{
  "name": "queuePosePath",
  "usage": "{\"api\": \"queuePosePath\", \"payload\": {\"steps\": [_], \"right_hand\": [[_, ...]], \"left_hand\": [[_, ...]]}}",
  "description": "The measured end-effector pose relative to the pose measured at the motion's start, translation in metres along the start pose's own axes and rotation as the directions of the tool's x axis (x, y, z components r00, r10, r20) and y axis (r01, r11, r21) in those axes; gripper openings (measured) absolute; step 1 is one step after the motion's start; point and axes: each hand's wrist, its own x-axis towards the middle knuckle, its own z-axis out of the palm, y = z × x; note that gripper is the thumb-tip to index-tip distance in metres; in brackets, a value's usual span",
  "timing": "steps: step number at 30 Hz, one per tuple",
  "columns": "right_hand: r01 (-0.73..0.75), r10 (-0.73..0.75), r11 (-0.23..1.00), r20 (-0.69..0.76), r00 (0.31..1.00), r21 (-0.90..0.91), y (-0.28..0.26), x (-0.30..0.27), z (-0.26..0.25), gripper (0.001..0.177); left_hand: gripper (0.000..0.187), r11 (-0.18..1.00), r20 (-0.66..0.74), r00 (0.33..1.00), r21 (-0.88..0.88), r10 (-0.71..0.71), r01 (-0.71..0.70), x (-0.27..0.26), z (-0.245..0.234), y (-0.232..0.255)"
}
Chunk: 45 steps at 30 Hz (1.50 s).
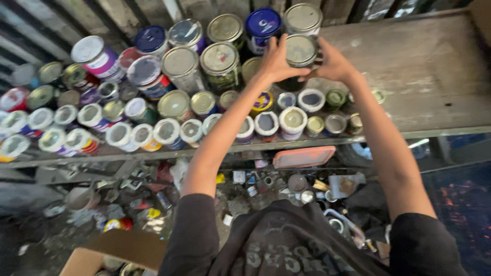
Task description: The person takes paint cans from a cardboard box and places them onto a shelf, organizing them alongside other paint cans.
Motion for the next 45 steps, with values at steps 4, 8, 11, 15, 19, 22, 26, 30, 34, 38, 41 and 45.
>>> {"api": "queuePosePath", "payload": {"steps": [4, 8, 11, 15, 19, 22, 26, 30, 34, 38, 41, 45], "right_hand": [[-0.066, 0.066, 0.996, -0.002, 0.998, 0.052, 0.006, -0.004, -0.005, 0.12], [0.123, -0.123, 0.992, 0.005, 0.992, 0.004, 0.01, -0.004, 0.003, 0.123], [0.124, -0.124, 0.987, 0.001, 0.992, -0.103, 0.009, -0.001, 0.001, 0.122], [0.103, -0.103, 0.994, 0.018, 0.995, -0.028, 0.008, -0.004, 0.0, 0.125], [0.123, -0.126, 0.989, 0.033, 0.991, 0.08, 0.013, -0.005, 0.002, 0.115], [0.029, -0.031, 0.994, 0.022, 0.999, 0.101, 0.017, -0.006, 0.005, 0.113], [0.051, -0.055, 0.985, 0.022, 0.998, 0.165, 0.025, -0.008, 0.009, 0.118], [0.083, -0.091, 0.985, 0.049, 0.995, 0.151, 0.033, -0.007, 0.01, 0.117], [0.029, -0.035, 0.997, 0.079, 0.996, 0.076, 0.028, -0.004, 0.003, 0.122], [-0.075, 0.078, 0.997, 0.183, 0.98, -0.025, 0.013, -0.005, -0.03, 0.124], [0.049, -0.085, 0.969, 0.141, 0.986, 0.243, 0.001, -0.004, -0.057, 0.099], [0.226, -0.213, 0.856, -0.082, 0.974, 0.464, 0.007, -0.016, -0.064, 0.063]], "left_hand": [[0.137, 0.99, 0.081, 0.99, -0.096, 0.113, -0.105, 0.004, -0.007, -0.021], [0.13, 0.969, 0.068, 0.976, -0.15, 0.206, -0.194, 0.013, -0.006, -0.036], [0.132, 0.974, 0.026, 0.981, -0.129, 0.19, -0.186, 0.007, 0.0, -0.035], [0.13, 0.96, -0.002, 0.973, -0.164, 0.23, -0.227, 0.005, -0.003, -0.036], [0.131, 0.974, 0.0, 0.983, -0.132, 0.185, -0.183, 0.001, -0.003, -0.031], [0.128, 0.982, 0.007, 0.988, -0.111, 0.152, -0.15, -0.001, -0.004, -0.029], [0.128, 0.974, -0.045, 0.983, -0.138, 0.177, -0.181, -0.006, 0.0, -0.032], [0.128, 0.967, -0.033, 0.983, -0.173, 0.182, -0.185, -0.004, 0.004, -0.035], [0.134, 0.985, 0.052, 0.993, -0.146, 0.104, -0.096, -0.007, -0.001, -0.033], [0.136, 0.969, 0.036, 0.984, -0.183, 0.175, -0.165, -0.011, -0.008, -0.036], [0.13, 0.949, -0.014, 0.972, -0.213, 0.233, -0.231, -0.012, -0.023, -0.039], [0.107, 0.951, -0.028, 0.991, -0.28, 0.131, -0.133, -0.023, -0.037, -0.046]]}}
